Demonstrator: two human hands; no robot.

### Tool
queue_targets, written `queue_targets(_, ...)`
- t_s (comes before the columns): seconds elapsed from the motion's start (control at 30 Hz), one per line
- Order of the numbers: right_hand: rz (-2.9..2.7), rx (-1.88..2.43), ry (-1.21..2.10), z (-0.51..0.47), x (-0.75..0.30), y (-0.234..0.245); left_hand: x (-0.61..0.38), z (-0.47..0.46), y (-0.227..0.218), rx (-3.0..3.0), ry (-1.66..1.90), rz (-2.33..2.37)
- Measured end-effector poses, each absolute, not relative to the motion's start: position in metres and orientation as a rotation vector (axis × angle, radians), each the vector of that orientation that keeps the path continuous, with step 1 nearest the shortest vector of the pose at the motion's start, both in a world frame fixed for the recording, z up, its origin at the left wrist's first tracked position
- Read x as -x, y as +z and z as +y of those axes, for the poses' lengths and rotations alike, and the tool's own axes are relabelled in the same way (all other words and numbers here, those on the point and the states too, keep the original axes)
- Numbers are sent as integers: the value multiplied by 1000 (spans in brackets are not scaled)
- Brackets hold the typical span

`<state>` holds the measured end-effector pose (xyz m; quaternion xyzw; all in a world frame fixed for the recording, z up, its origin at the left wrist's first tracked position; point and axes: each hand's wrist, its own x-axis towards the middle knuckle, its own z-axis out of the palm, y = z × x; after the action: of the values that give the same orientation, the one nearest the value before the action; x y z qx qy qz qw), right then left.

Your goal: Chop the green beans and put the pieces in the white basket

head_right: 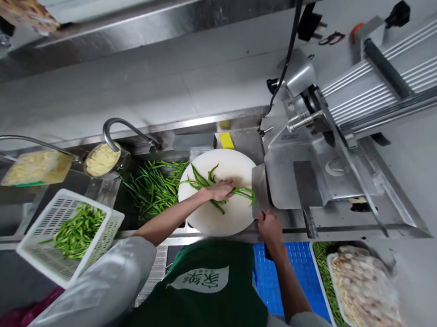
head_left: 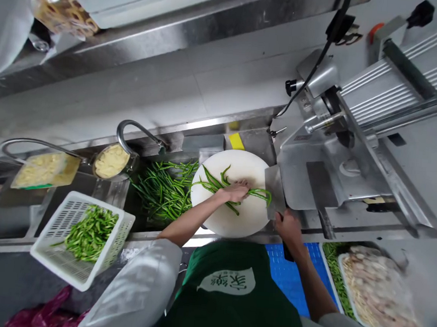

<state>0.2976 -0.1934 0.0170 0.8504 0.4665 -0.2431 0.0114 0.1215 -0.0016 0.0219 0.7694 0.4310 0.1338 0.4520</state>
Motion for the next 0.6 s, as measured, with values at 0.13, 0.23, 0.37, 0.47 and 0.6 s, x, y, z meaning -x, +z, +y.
queue_targets(0.13,1444,-2683,-782,-196,-299,10,-115,25,52,-1894,350,870)
queue_targets(0.23,1409,-2729,-808,-197,-298,9,-110,43,75,-1747,576,842)
queue_targets(0.37,1385,-2757,-815,-197,-297,10,-82,54,98,-1196,1068,907)
queue_targets(0.47,1396,-2751,-804,-198,-297,8,-41,35,91,-873,1176,951)
queue_targets(0.6,1432,-2736,-734,-199,-298,3,5,-22,37,-696,1027,1153)
